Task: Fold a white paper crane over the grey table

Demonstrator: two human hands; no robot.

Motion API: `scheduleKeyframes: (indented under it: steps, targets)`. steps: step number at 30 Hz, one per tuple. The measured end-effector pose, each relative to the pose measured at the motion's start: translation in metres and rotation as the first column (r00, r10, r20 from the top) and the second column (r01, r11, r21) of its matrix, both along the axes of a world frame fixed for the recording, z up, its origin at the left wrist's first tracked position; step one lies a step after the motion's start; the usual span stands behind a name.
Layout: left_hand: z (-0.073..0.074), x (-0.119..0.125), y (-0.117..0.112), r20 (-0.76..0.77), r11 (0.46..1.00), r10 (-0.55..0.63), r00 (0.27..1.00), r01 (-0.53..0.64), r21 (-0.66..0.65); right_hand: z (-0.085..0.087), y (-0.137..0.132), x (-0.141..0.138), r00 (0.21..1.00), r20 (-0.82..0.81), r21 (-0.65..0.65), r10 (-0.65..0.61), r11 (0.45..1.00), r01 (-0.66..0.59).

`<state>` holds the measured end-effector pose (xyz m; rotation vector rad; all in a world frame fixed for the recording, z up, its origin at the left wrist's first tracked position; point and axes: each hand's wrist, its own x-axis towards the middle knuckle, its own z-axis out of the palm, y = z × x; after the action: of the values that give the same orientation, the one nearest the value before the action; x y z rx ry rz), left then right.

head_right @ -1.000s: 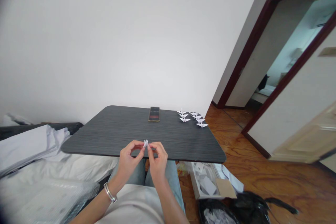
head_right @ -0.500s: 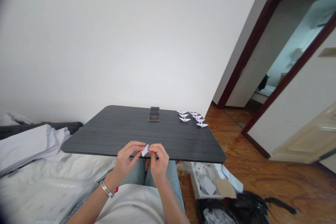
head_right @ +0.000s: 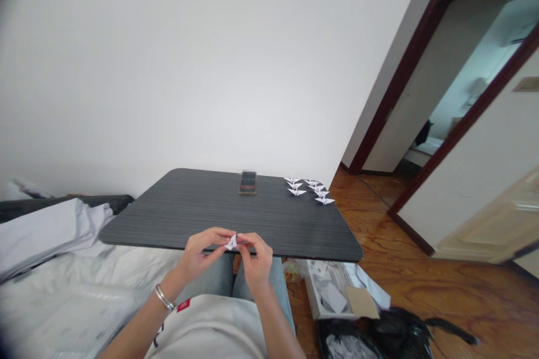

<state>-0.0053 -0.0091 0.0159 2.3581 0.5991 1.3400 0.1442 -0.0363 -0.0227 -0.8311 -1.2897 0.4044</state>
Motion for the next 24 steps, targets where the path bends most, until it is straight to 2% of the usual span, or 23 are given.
scheduleKeyframes:
  steps: [8,12,17,24]
  targets:
    - [0.0038,0.0014,0.0005,0.059,0.990,-0.034,0.998,0.042,-0.133,0.0023,-0.0003,0.0017,0.999,0.012,-0.027,0.040,0.999,-0.039]
    - [0.0036,0.0008,0.0014,0.064,0.987,-0.047,0.997,0.056,-0.147,0.0043,0.0001,0.0031,0.992,0.014,-0.035,0.128,0.991,-0.127]
    - [0.0044,0.0000,0.0027,0.062,0.983,-0.068,0.996,0.077,-0.165,0.0052,0.0010,0.0045,0.983,-0.028,-0.057,0.181,0.982,-0.183]
    - [0.0062,-0.0010,0.0033,0.061,0.976,-0.102,0.993,0.112,-0.189,0.0063,0.0019,0.0048,0.976,-0.052,0.014,0.210,0.978,-0.210]
